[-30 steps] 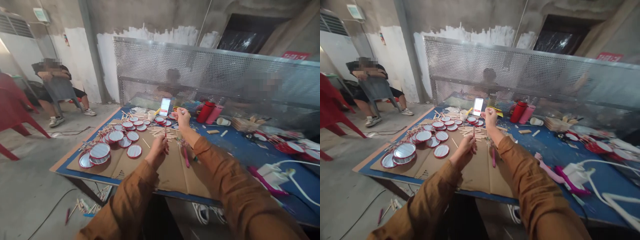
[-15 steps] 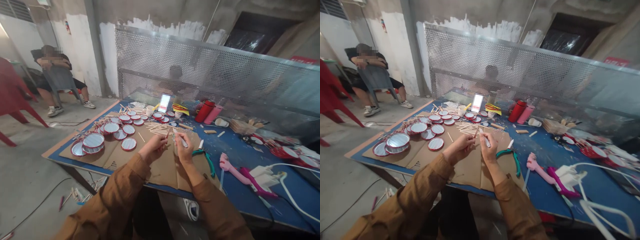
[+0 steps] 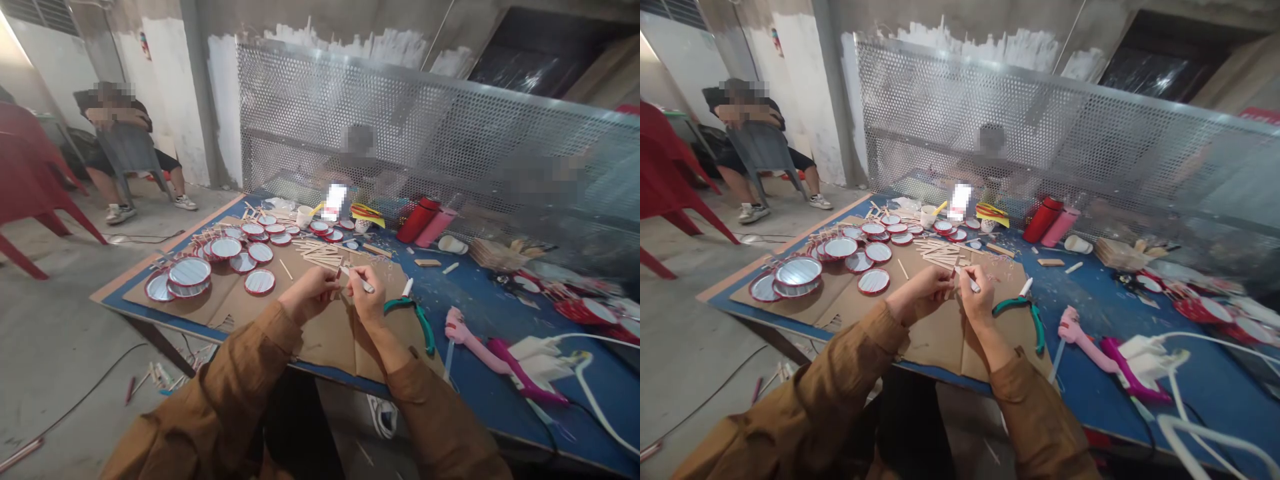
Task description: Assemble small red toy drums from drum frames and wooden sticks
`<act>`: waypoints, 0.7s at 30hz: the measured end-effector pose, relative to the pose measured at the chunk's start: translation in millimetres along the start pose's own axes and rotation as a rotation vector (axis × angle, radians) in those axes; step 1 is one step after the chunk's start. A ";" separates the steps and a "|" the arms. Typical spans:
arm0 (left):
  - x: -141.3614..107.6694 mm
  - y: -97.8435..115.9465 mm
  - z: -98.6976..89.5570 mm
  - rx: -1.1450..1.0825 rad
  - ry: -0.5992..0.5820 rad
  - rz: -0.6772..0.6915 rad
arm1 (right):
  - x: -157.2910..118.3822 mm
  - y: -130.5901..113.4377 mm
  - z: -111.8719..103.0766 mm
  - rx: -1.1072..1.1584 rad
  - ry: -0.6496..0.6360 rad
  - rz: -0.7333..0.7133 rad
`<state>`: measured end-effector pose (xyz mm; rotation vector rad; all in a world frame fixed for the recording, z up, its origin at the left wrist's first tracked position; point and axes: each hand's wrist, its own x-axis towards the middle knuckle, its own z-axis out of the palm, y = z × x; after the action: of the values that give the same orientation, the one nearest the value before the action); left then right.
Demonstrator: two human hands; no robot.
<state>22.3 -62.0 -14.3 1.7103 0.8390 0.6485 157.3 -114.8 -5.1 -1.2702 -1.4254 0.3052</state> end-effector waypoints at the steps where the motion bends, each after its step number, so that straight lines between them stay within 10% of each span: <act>1: -0.2 0.4 0.0 -0.001 0.001 -0.002 | 0.1 -0.1 -0.6 0.002 0.017 0.000; 21: 0.1 -0.9 1.7 -0.032 0.021 0.002 | 0.3 4.3 -4.5 -0.118 -0.004 -0.029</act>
<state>23.4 -62.7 -15.7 1.6780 0.8373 0.6797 163.2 -115.0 -6.8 -1.3439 -1.4823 0.2065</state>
